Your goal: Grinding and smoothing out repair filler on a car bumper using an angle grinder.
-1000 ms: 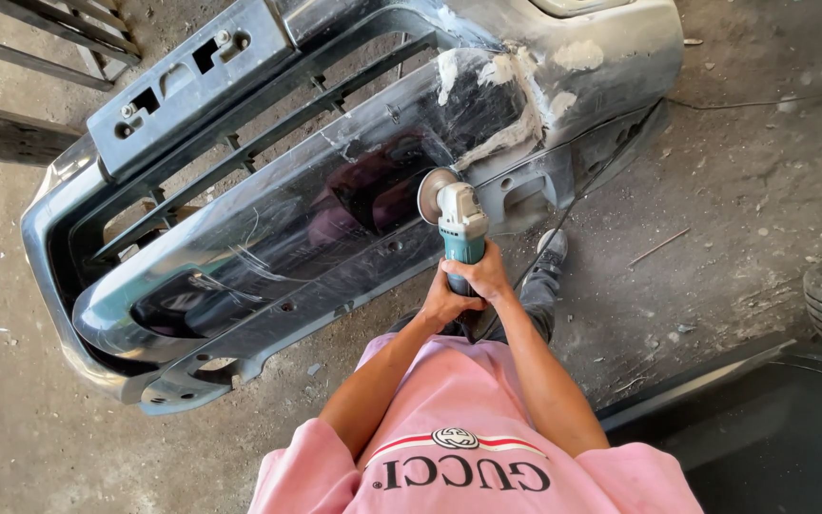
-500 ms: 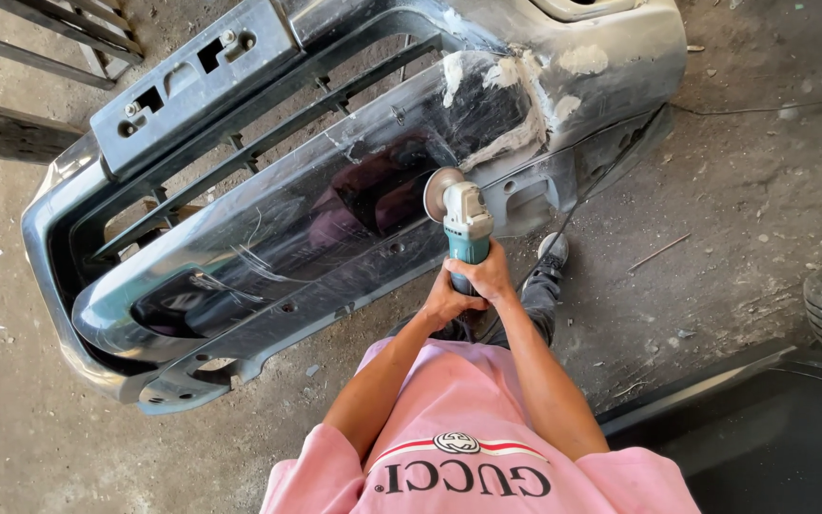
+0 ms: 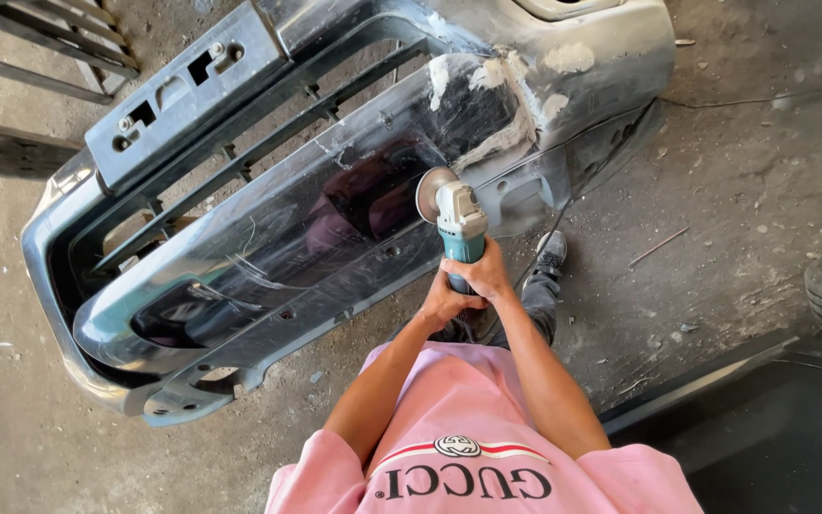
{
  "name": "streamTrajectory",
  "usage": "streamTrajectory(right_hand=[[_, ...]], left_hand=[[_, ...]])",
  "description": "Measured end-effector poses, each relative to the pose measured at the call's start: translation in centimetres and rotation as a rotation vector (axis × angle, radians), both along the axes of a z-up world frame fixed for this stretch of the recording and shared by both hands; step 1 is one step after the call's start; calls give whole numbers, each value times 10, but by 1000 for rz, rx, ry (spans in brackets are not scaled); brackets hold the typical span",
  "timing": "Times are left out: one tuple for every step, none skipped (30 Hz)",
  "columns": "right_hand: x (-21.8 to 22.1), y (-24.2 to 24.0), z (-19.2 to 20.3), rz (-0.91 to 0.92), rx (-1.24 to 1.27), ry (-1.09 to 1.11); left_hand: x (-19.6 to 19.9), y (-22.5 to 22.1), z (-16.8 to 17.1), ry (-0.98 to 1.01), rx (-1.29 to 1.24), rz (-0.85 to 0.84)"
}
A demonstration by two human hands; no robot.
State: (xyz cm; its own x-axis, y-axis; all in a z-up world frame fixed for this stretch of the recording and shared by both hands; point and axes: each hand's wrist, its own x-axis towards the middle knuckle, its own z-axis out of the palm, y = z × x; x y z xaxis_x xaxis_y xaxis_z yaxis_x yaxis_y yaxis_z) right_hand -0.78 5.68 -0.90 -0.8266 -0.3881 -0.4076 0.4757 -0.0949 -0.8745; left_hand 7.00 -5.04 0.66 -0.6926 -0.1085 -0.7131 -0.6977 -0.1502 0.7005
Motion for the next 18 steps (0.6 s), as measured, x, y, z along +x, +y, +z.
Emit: streamTrajectory(right_hand=[[0,0,2,-17,-15,-6],[-1,0,0,-26,-16,-8],[-1,1,-1,-7,-9,-12],[-1,2,-3,13,-2,-16],[1,4,-4,5,-2,-13],[3,6,-6,2,-8,-13],[7,8,-7,2,-14,-18],[4,10,-11,-1,-14,-20],[7,10,-15,-30,-48,-49],[9,12,-19,-58,-81,-79],[7,13,-26,-65,-82,-81],[5,15,-33,-83,-113,-84],[3,16,-40,-103,-145,-88],[2,17,-47,-111,-147,-91],[1,18,-54,-129,-145,-93],[-1,19,-60,-148,-144,-96],[-2,21,-58,-156,-144,-99],[-3,22,-55,-164,-157,-111]], left_hand=[[-2,0,1,40,-7,-9],[-1,1,0,39,-9,-19],[1,4,-1,-27,-8,0],[3,6,-2,-93,-8,18],[2,7,-3,-91,-9,11],[0,8,-3,-79,23,31],[1,10,-2,-72,55,56],[-2,11,-2,-74,54,53],[-2,11,-1,-27,7,19],[-2,12,-1,21,-40,-16],[-7,14,0,18,-41,-23],[-12,16,0,12,-76,-50],[-17,18,1,6,-111,-78],[-19,18,-5,3,-113,-86],[-21,18,-11,-27,-112,-98],[-24,19,-16,-56,-111,-111],[-25,20,-18,-60,-111,-118],[-25,20,-20,-77,-109,-120]])
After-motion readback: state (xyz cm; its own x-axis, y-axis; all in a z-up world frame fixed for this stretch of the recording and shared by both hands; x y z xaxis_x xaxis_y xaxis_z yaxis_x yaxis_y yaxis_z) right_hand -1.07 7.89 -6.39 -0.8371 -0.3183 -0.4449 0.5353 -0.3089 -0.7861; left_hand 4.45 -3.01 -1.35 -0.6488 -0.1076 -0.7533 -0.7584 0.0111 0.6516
